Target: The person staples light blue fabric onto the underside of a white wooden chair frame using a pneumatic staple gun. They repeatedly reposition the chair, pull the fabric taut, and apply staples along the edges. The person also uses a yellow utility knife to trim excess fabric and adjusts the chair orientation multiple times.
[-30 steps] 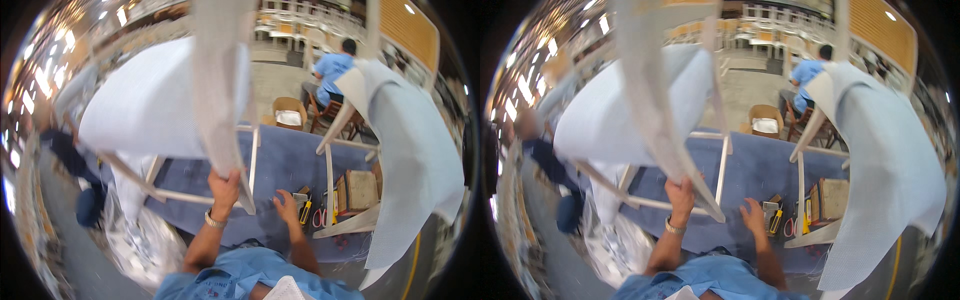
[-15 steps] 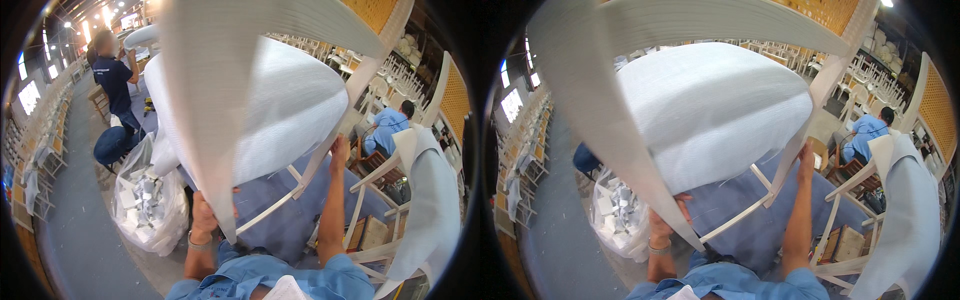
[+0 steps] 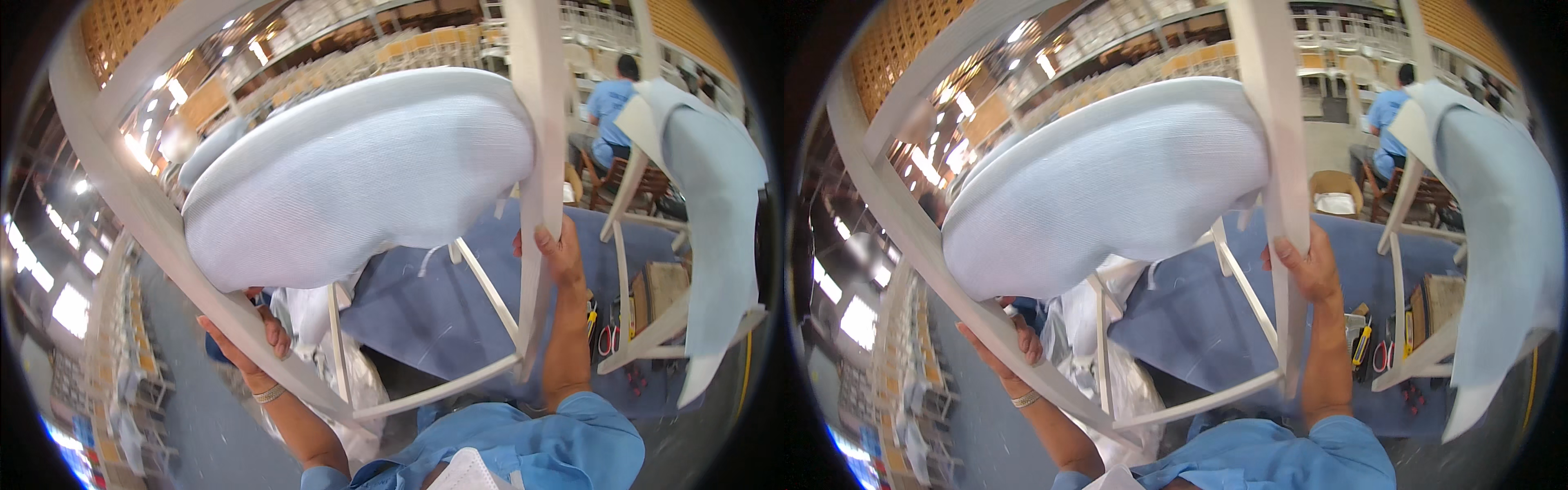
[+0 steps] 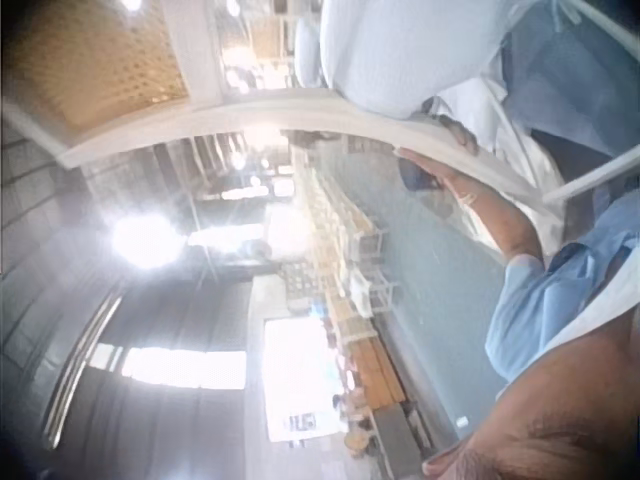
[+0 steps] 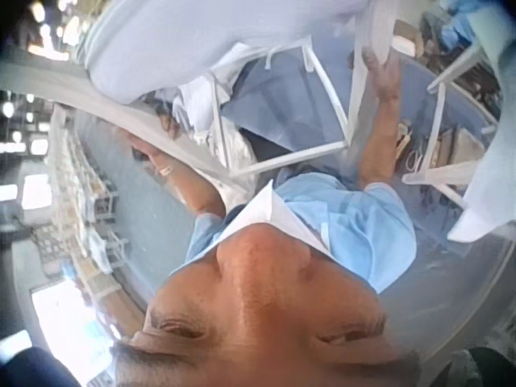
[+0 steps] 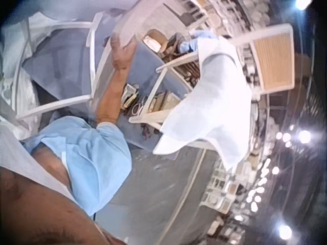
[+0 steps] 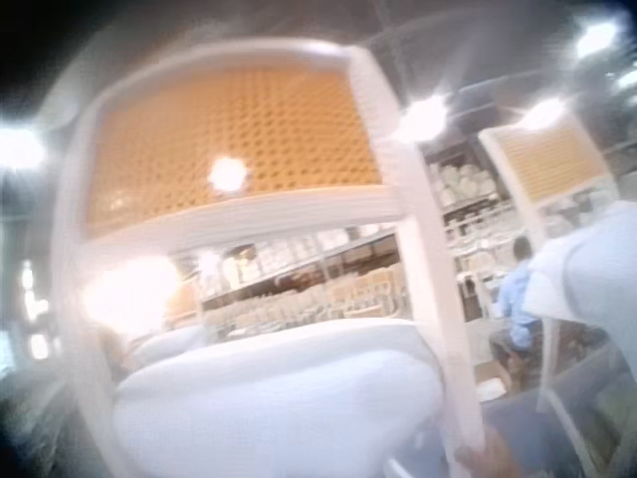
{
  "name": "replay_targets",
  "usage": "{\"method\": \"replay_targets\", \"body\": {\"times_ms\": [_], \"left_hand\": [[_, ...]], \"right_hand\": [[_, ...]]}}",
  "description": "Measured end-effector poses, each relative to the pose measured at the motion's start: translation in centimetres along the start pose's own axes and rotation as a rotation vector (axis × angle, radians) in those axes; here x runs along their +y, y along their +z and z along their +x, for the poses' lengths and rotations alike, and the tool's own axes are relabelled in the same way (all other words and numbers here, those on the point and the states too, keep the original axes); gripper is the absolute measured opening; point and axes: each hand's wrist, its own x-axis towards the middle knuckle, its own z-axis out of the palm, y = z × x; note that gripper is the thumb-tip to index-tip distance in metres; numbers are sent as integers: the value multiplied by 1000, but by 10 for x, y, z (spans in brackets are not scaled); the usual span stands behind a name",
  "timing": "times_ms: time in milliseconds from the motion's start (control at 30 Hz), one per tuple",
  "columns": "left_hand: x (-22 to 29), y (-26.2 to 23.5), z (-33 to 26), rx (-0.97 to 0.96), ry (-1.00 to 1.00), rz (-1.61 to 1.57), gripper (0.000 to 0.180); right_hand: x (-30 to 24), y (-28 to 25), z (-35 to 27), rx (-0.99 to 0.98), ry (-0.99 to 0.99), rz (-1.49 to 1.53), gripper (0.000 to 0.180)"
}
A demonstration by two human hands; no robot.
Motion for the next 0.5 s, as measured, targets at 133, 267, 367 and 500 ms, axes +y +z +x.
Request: {"method": "replay_targets", "body": {"times_ms": [133,267,367,500], "left_hand": [[7,-25,63,-82,-53,-28,108],[6,-60,124,-259,-107,-41,101],[12,-55,171,-314,-112,54,76],[6,-40,207,-410,-200,-63,63]], "right_hand": [[-59,30,-10,166,-26,-60,50],[-110,75,-15,316,-25,-232,47],[-133,99,-16,352,23,-320,46],[-132,98,-13,423,164,-402,52]]}}
